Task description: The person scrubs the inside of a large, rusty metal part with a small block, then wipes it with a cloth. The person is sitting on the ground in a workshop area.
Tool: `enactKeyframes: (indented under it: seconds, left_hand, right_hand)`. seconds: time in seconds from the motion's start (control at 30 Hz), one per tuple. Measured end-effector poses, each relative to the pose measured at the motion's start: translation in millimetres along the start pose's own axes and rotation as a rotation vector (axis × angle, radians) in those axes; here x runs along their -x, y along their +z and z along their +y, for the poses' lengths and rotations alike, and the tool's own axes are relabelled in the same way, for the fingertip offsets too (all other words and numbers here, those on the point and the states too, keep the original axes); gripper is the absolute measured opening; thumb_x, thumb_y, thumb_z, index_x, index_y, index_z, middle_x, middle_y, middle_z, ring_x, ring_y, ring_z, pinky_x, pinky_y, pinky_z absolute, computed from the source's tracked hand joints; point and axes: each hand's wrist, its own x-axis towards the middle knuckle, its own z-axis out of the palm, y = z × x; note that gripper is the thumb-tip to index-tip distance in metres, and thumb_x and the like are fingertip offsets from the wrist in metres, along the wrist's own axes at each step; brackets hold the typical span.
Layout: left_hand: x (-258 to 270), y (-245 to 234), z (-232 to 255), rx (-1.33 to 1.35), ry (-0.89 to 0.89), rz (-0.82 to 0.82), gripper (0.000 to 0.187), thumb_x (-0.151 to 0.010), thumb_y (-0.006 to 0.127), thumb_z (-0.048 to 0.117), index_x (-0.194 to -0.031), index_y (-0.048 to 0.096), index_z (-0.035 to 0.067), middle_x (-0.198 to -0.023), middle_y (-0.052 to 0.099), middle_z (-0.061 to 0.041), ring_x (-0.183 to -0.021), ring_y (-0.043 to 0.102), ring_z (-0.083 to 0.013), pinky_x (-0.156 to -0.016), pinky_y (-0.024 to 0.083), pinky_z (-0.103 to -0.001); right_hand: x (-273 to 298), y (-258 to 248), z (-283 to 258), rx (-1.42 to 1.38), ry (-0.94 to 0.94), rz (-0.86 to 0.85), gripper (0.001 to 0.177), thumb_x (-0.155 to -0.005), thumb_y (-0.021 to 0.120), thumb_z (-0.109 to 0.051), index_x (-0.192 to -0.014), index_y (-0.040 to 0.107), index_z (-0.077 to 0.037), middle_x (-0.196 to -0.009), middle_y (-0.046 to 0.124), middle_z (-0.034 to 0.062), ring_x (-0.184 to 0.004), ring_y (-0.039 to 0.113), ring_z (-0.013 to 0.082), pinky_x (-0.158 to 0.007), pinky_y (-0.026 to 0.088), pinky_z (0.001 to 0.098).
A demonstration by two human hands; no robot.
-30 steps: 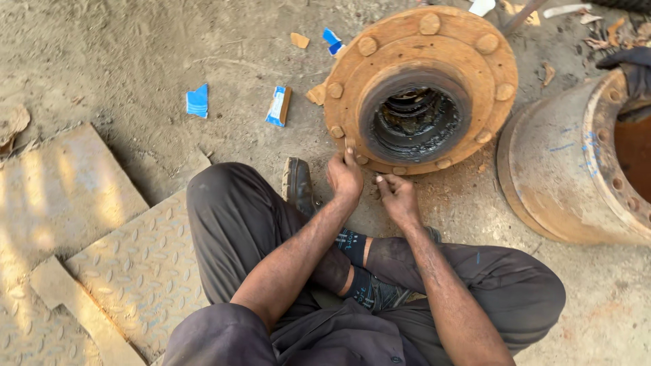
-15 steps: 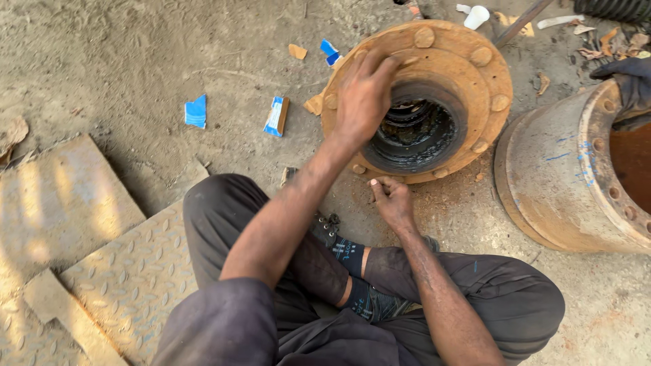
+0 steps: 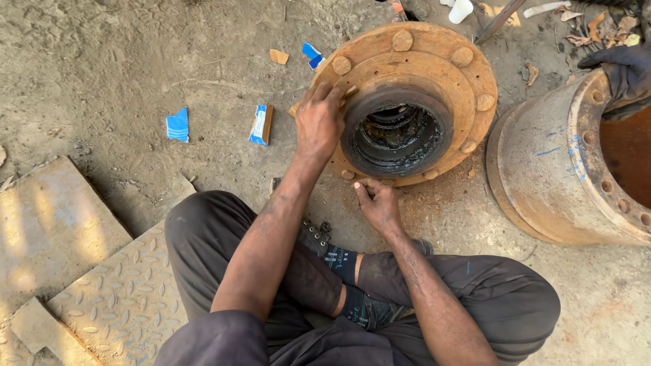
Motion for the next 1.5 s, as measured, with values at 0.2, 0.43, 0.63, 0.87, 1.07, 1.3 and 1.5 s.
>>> enactKeyframes:
  seconds: [0.2, 0.43, 0.63, 0.87, 1.07, 1.3, 1.5]
  left_hand:
    - [-19.9, 0.1, 24.6, 0.005, 0.073, 0.028, 0.028, -0.081, 0.073, 0.002, -0.108, 0.075, 0.007, -0.111, 0.07, -0.011, -0.107, 0.067, -0.0334, -0.089, 0.056, -0.046]
    - [-89.9, 49.7, 64.5, -0.148, 0.278, -0.37, 0.021, -0.094, 0.066, -0.003, -0.109, 0.075, 0.008, -0.112, 0.073, -0.013, -0.106, 0.071, -0.0299, -0.091, 0.059, -0.043]
    - [-40.1, 1.1, 40.2, 0.023, 0.165, -0.118, 0.024, -0.082, 0.079, 0.01, -0.105, 0.078, 0.01, -0.118, 0.074, -0.013, -0.106, 0.071, -0.0342, -0.09, 0.058, -0.044]
    - [-32.6, -3.8, 37.3, 0.056, 0.093, 0.01, 0.031, -0.085, 0.071, 0.002, -0.112, 0.079, 0.015, -0.12, 0.072, -0.008, -0.11, 0.071, -0.031, -0.094, 0.059, -0.043]
    - [-65.1, 20.7, 71.1, 0.051, 0.25, -0.236, 0.026, -0.082, 0.073, 0.001, -0.104, 0.078, 0.014, -0.116, 0.074, -0.006, -0.106, 0.071, -0.0289, -0.093, 0.058, -0.044]
    - [-48.5, -5.9, 52.9, 0.1, 0.158, -0.157, 0.032, -0.079, 0.069, -0.004, -0.106, 0.079, 0.009, -0.121, 0.073, -0.011, -0.109, 0.07, -0.032, -0.089, 0.058, -0.039]
    - [-33.5, -11.9, 38.1, 0.228, -0.076, -0.174, 0.021, -0.093, 0.067, 0.002, -0.109, 0.079, 0.01, -0.122, 0.072, -0.011, -0.1, 0.073, -0.0286, -0.087, 0.06, -0.04]
  right_hand:
    - [-3.0, 0.5, -7.4, 0.016, -0.037, -0.003, 0.016, -0.098, 0.069, -0.015, -0.103, 0.076, -0.002, -0.064, 0.069, 0.0, -0.051, 0.059, 0.0053, -0.043, 0.046, 0.024]
    - [-5.9, -5.4, -8.6, -0.019, 0.005, -0.014, 0.018, -0.1, 0.069, -0.017, -0.103, 0.076, -0.001, -0.064, 0.068, 0.0019, -0.05, 0.055, 0.0056, -0.043, 0.043, 0.0252]
    - [-5.0, -9.5, -11.7, -0.053, -0.071, 0.011, 0.019, -0.1, 0.07, -0.018, -0.107, 0.076, -0.001, -0.073, 0.074, 0.0034, -0.059, 0.062, 0.0057, -0.049, 0.048, 0.0241]
    - [-7.7, -5.9, -25.2, -0.068, -0.074, 0.006, 0.021, -0.098, 0.07, -0.019, -0.109, 0.077, -0.003, -0.077, 0.077, 0.0054, -0.061, 0.064, 0.0084, -0.05, 0.05, 0.0256]
    - [-2.5, -16.7, -47.8, -0.086, -0.213, 0.093, 0.02, -0.097, 0.069, -0.017, -0.108, 0.078, -0.002, -0.072, 0.075, 0.0085, -0.051, 0.063, 0.0117, -0.038, 0.049, 0.0272]
    - [-56.1, -116.4, -108.5, 0.258, -0.74, 0.517, 0.01, -0.107, 0.063, -0.002, -0.111, 0.073, -0.001, -0.098, 0.076, 0.0144, -0.084, 0.076, 0.0201, -0.067, 0.064, 0.0304]
    - [-65.2, -132.2, -116.0, 0.236, -0.679, 0.673, 0.006, -0.105, 0.069, 0.002, -0.109, 0.073, -0.001, -0.099, 0.073, 0.0143, -0.091, 0.073, 0.0233, -0.078, 0.06, 0.0373]
